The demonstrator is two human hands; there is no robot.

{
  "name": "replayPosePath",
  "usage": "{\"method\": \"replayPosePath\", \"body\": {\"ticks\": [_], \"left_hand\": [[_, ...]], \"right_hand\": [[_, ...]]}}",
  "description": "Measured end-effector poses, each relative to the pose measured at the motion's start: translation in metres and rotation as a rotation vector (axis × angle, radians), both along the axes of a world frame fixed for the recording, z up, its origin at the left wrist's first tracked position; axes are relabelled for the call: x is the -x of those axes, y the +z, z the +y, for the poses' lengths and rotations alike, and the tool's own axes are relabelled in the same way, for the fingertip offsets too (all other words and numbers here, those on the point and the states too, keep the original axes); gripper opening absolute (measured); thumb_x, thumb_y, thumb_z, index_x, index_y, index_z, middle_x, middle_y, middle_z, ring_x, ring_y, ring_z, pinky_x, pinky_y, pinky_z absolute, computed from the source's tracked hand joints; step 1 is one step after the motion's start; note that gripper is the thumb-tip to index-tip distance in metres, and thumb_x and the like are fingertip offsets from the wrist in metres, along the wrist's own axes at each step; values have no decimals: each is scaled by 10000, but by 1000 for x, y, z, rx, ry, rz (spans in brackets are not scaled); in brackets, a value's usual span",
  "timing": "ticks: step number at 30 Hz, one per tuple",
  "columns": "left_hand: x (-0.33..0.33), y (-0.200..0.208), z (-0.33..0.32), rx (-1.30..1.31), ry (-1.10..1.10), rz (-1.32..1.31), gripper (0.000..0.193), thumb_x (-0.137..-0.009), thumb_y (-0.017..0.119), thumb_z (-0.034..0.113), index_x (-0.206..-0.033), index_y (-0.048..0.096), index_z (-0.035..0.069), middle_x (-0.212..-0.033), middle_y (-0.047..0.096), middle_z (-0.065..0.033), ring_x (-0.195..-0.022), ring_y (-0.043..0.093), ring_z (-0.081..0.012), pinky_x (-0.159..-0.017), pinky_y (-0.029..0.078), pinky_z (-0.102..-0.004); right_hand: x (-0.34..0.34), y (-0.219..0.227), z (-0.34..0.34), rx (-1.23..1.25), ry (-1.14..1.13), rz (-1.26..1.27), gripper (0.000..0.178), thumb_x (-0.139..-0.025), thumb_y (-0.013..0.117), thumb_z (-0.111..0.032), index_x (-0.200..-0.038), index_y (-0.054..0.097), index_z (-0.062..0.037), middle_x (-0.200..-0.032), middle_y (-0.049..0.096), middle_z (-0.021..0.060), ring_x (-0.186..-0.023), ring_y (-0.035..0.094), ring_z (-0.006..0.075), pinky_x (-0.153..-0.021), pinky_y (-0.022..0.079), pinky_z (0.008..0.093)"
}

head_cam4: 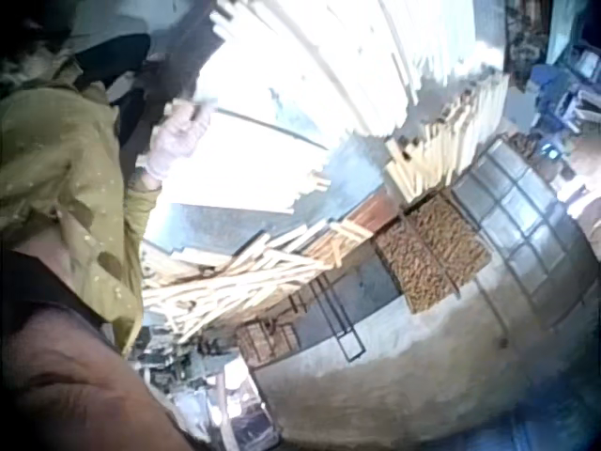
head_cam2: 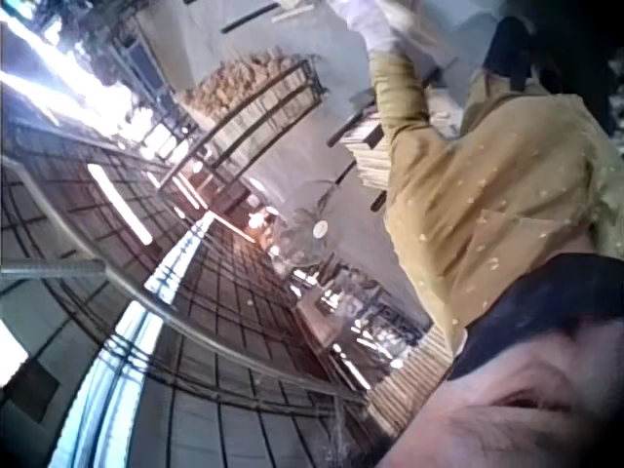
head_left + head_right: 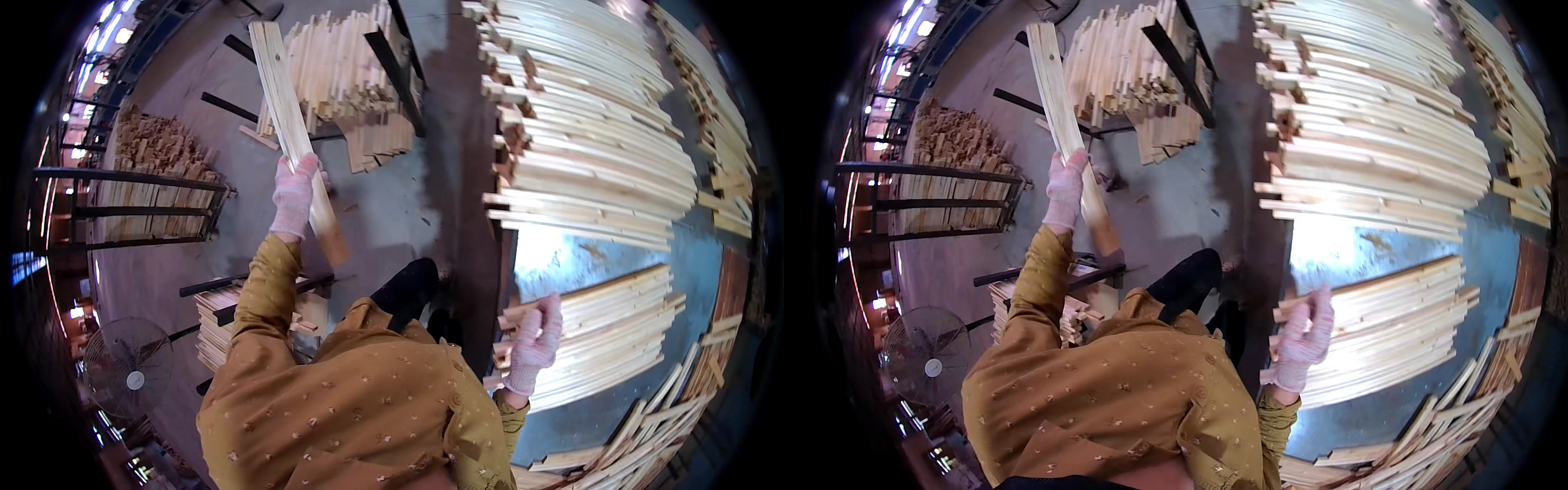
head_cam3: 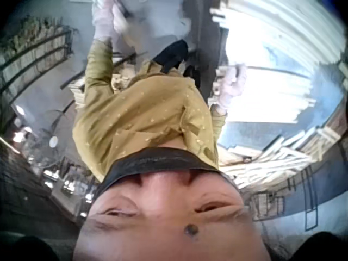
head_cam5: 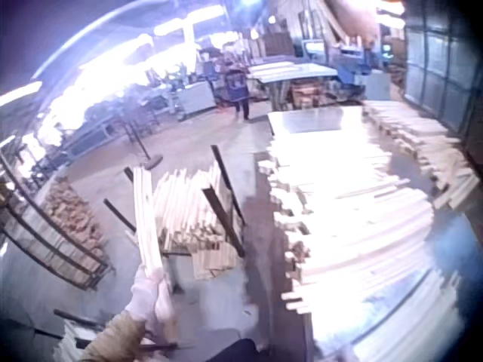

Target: The person sorts light-colored wooden planks on a metal table in a workshop. They pick up planks from a disorganized pile, inspect them, and stack them neatly into a separate pile. The person handles the planks by hand, wearing gloves, and occasionally moves stacks to different locations on the table.

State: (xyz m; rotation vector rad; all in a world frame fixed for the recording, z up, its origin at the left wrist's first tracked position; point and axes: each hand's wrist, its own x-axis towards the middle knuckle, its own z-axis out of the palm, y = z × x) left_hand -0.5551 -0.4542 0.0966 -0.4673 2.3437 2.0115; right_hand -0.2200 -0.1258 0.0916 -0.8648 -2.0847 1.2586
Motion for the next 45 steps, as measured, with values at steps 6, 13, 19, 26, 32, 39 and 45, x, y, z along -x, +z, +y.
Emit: {"method": "replayPosePath", "body": {"ticks": [6,13,19,26,32,39,45], "left_hand": [[165,-49,-121,932,91,-68,601,-877,728,410,-1317,560,36,-1083,709,-197,-1007,681,-378,-874,530,-436],[399,-195,-73,1068,-55,-69,601,-875,687,475,-1286,622,41,-1329,607,-223,-1248,578,-382,-1049,467,-458],[477,-258,59,770,-333,-233,685,-910,623,514,-1403,540,46,-1406,550,-244,-1341,517,-351,-1121,406,-410],[496,-311,92,1097,-416,33,309,-984,519,368,-1071,653,103,-1036,672,-165,-988,675,-326,-865,539,-443],[450,-202,62,80,-376,79,354,-1000,569,322,-1197,612,32,-1173,644,-160,-1058,638,-247,-926,520,-445],[96,60,196,-664,-1784,-208,367,-963,593,266,-1207,615,-8,-1037,656,-109,-925,629,-209,-844,512,-345],[-151,-29,422,13,-1971,627,702,-949,651,383,-1475,421,-21,-1425,494,-246,-1269,536,-362,-1073,444,-422]], "right_hand": [[131,11,-80,216,504,-33,420,-871,671,-9,-1288,643,-51,-948,681,130,-855,672,251,-798,553,323],[292,-48,-114,526,545,-458,228,-908,631,-144,-1124,623,-71,-823,593,104,-737,607,296,-648,497,399],[372,-50,-166,148,668,-583,443,-903,701,-194,-1330,604,-129,-1009,690,108,-896,696,298,-789,573,395],[365,-40,-164,88,540,-670,398,-948,651,-250,-1316,601,-108,-1047,688,111,-937,690,283,-743,582,414],[322,-7,-138,-113,310,-451,384,-963,664,-284,-1296,627,-95,-989,666,147,-835,681,328,-732,585,410],[103,43,-19,-328,-528,-480,328,-947,662,-189,-1240,687,-43,-1035,720,162,-897,719,290,-772,598,359],[-195,-25,121,-434,-1011,-654,359,-994,585,-294,-1222,689,-36,-1024,714,171,-986,681,369,-897,543,400]]}}
